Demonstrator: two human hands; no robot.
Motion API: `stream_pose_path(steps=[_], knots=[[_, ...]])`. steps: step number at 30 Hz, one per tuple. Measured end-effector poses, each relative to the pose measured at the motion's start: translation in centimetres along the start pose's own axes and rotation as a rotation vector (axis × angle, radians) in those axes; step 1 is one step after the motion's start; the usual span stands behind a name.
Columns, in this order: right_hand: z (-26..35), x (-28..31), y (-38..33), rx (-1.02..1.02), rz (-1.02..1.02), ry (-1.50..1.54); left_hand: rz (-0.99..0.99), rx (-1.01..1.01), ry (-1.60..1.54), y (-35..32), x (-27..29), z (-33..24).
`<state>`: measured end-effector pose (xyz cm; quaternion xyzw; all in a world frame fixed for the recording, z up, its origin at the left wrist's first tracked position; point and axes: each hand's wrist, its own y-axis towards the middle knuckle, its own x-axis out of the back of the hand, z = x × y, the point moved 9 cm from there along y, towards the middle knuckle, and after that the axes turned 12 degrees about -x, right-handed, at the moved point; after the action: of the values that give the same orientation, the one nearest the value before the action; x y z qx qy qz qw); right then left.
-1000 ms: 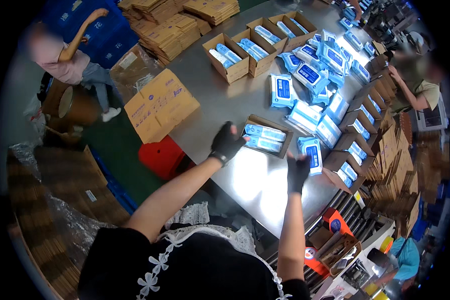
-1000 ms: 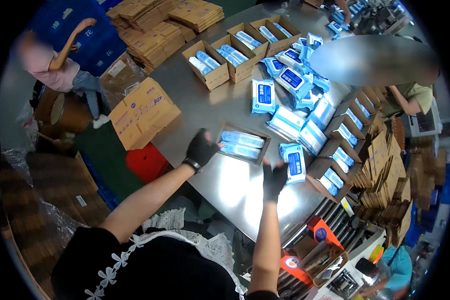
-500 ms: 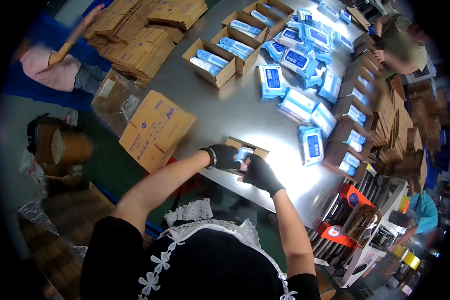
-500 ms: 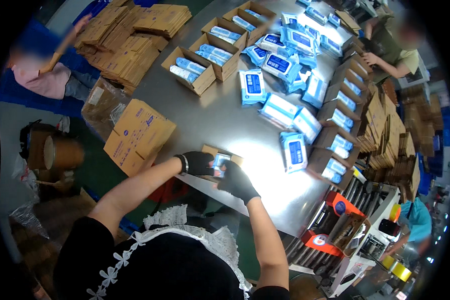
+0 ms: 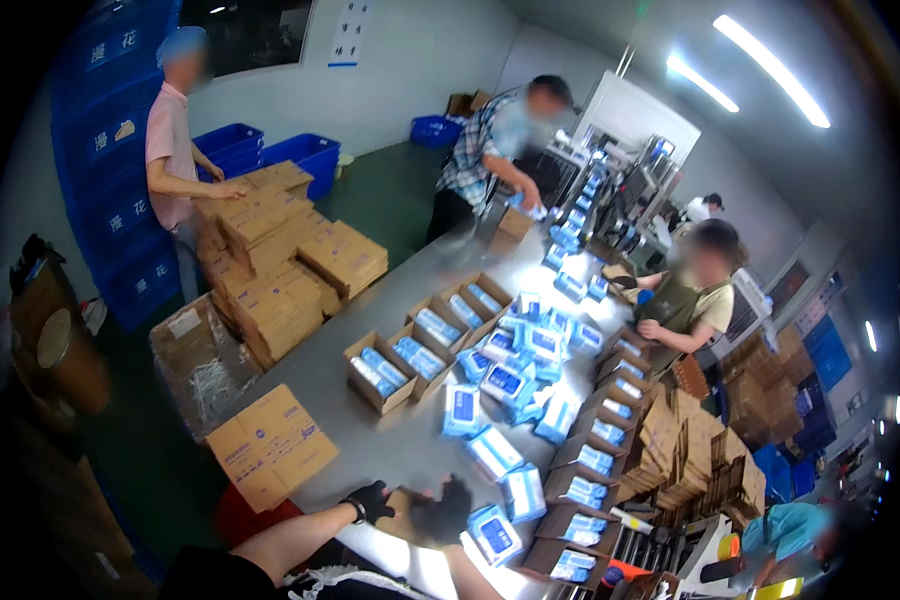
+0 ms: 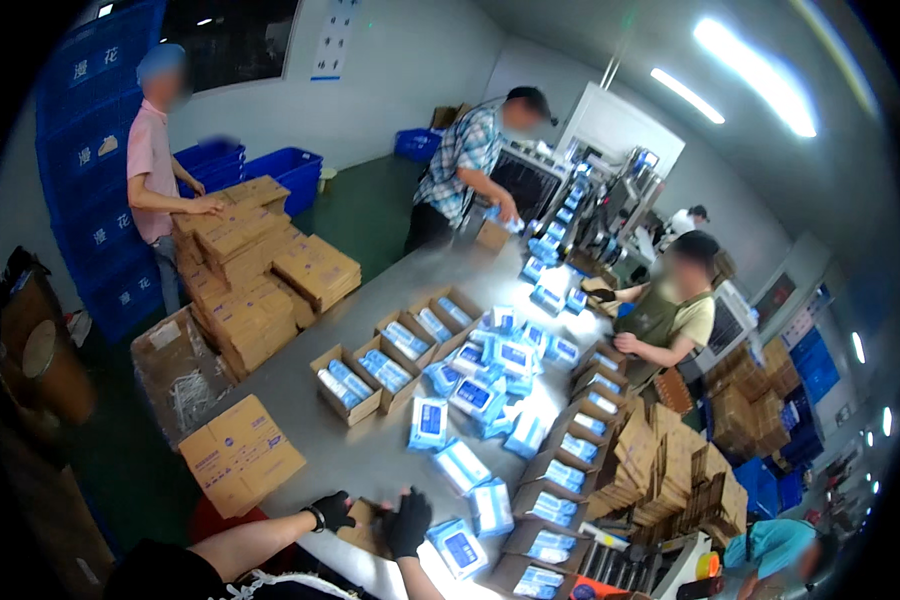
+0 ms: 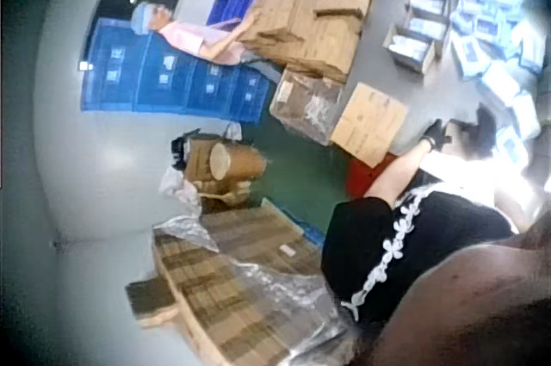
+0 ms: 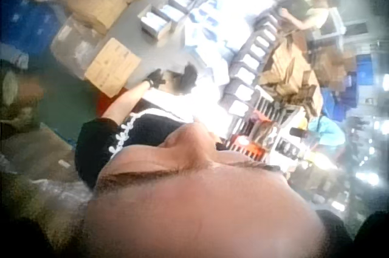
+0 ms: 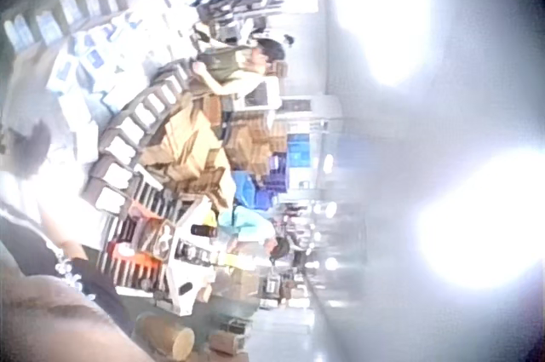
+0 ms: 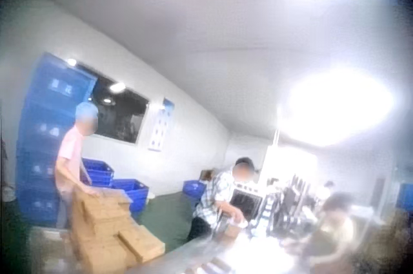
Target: The person places blue packages into small cardboard boxes, closes the box flaps, and sets them on a conveyor belt or moves them to another part of the table.
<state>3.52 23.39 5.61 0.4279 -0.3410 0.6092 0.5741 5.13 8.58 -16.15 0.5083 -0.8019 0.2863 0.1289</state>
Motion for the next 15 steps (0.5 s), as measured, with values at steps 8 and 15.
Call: stream_pose_path(steps=[8,15], knots=[[-0.5,-5.1,-9.2,0.004,0.121,-0.292,0.058,-0.105,-0.793,-2.6,-5.6,0.0],[-9.8,-0.1,-13.8,-0.053,0.114,-0.118,0.165,-0.107,-0.485,2.1,-13.0,-11.0]])
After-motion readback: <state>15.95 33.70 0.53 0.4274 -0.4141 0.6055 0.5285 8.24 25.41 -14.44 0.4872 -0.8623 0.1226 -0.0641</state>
